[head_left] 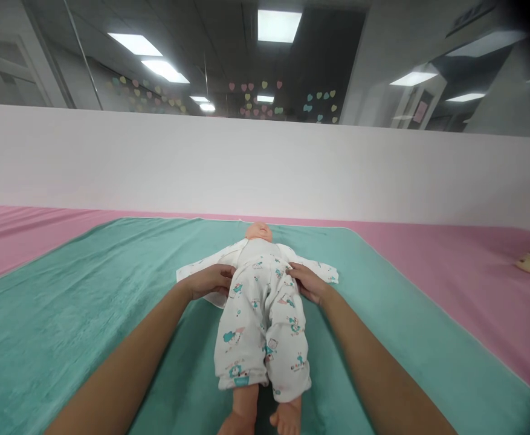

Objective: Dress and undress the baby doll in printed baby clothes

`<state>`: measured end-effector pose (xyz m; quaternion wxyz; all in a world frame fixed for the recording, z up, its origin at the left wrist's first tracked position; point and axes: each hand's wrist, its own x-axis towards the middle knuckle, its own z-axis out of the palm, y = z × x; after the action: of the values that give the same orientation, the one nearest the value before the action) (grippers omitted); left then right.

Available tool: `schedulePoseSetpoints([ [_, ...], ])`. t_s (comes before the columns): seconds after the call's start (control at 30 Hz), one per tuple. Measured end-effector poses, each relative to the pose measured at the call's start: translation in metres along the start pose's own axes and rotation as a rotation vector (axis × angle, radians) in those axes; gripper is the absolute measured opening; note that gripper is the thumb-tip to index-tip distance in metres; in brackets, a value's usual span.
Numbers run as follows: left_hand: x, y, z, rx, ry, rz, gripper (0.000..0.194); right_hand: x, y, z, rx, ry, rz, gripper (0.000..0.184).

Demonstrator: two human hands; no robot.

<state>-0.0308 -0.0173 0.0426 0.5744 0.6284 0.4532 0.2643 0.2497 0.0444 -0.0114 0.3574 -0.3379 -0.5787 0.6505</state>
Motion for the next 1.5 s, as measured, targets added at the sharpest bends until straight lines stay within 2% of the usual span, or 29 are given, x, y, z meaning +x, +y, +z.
schedulePoseSetpoints([
  [0.1,0.004,-0.006,0.003,-0.055,0.053,0.050,0.020,-0.001,0.005,-0.003,0.113,0.021,-0.007,0.018],
  [0.23,0.013,-0.017,0.012,-0.147,0.166,0.123,0.015,0.004,0.013,-0.003,0.140,0.071,-0.046,0.018],
  [0.4,0.022,-0.024,0.021,-0.132,0.339,0.159,0.029,0.013,0.022,-0.002,0.180,0.190,-0.054,0.017],
  [0.5,0.025,-0.024,0.026,-0.219,0.380,0.195,0.033,0.015,0.021,0.000,0.207,0.208,-0.056,0.015],
  [0.63,0.031,-0.023,0.034,-0.424,0.371,0.317,0.031,0.007,0.013,0.001,0.250,0.131,-0.062,0.016],
  [0.77,0.032,-0.026,0.032,-0.445,0.290,0.341,0.029,-0.003,0.005,-0.003,0.310,-0.011,-0.085,0.021],
  [0.87,0.027,-0.027,0.021,-0.413,0.283,0.269,0.029,-0.006,0.004,-0.007,0.313,0.013,-0.039,0.019],
  [0.97,0.020,-0.026,0.010,-0.345,0.282,0.188,0.028,-0.004,0.005,-0.006,0.219,0.048,-0.013,0.020],
  [1.1,0.017,-0.024,0.005,-0.146,0.307,0.164,0.024,-0.001,0.006,0.001,0.074,0.123,-0.100,0.027],
  [1.23,0.023,-0.024,0.010,0.043,0.499,0.197,0.020,0.005,0.010,0.008,-0.109,0.317,-0.171,0.030],
  [1.4,0.035,-0.023,0.026,0.147,0.812,0.128,0.015,0.021,0.018,0.011,-0.250,0.588,-0.226,0.028],
  [1.5,0.038,-0.018,0.034,0.160,0.905,0.110,0.016,0.028,0.019,0.009,-0.275,0.649,-0.243,0.027],
])
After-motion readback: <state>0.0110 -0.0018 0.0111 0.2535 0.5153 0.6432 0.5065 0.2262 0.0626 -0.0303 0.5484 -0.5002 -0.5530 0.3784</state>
